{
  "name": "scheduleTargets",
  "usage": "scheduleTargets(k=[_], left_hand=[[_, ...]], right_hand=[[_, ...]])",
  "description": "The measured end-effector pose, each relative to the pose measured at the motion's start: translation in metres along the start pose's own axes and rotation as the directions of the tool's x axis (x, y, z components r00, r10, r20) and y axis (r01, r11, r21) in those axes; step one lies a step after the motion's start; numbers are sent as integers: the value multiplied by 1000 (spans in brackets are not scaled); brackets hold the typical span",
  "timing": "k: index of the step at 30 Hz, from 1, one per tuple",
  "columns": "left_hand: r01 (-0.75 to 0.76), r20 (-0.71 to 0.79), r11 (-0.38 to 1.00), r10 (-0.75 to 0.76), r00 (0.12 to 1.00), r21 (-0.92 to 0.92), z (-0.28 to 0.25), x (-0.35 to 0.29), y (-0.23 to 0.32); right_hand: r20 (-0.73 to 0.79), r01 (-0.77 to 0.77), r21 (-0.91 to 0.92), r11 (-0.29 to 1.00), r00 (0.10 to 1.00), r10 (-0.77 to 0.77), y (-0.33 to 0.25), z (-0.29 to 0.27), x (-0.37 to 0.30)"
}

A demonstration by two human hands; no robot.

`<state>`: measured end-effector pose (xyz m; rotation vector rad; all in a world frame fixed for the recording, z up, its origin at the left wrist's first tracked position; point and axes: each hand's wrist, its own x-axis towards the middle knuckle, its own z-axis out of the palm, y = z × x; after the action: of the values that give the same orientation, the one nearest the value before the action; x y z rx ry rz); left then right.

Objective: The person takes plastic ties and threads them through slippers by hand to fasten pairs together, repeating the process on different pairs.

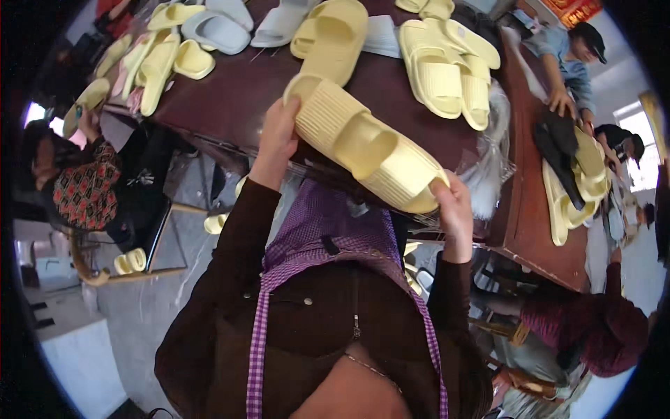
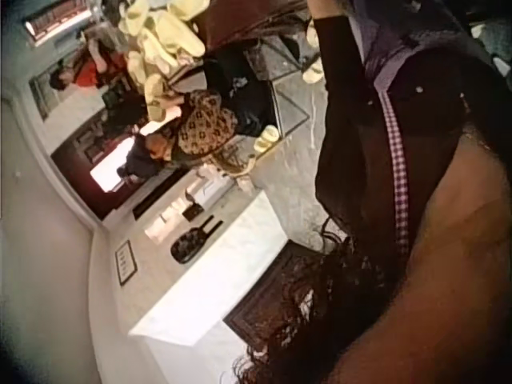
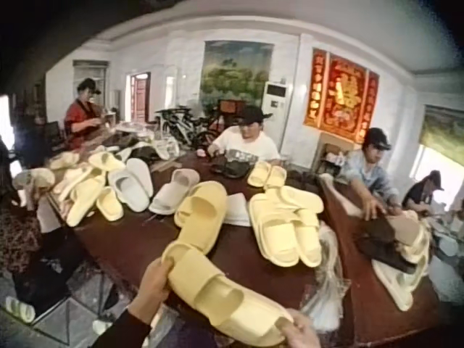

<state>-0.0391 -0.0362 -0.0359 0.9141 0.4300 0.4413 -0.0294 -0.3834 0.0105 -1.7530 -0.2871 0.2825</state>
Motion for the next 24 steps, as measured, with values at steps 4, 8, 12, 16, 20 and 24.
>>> scheduleTargets(k=[4, 8, 12, 16, 20, 24], left_hand=[[-179, -106, 978, 190, 976, 104, -14, -8, 54], [-130, 54, 951, 120, 991, 280, -39, -4, 92], [-131, 359, 871, -55, 932, 473, -3, 17, 78], [-170, 457, 795, -147, 877, 582, 54, 54, 46], [-662, 528, 346, 408, 745, 665, 70, 99, 10], [-713, 457, 301, 599, 658, 633, 71, 43, 9]], right_hand=[[-67, -107, 27, 994, 992, 109, -3, -32, 3], [-68, 12, -239, 971, 997, -29, -47, -65, 9], [158, 197, -350, 916, 976, -149, -78, -82, 71], [145, 377, -761, 528, 892, -428, -83, -31, 155], [-4, 415, -739, 531, 785, -620, -83, -29, 156], [-114, 413, -598, 687, 805, -582, -61, -48, 89]])
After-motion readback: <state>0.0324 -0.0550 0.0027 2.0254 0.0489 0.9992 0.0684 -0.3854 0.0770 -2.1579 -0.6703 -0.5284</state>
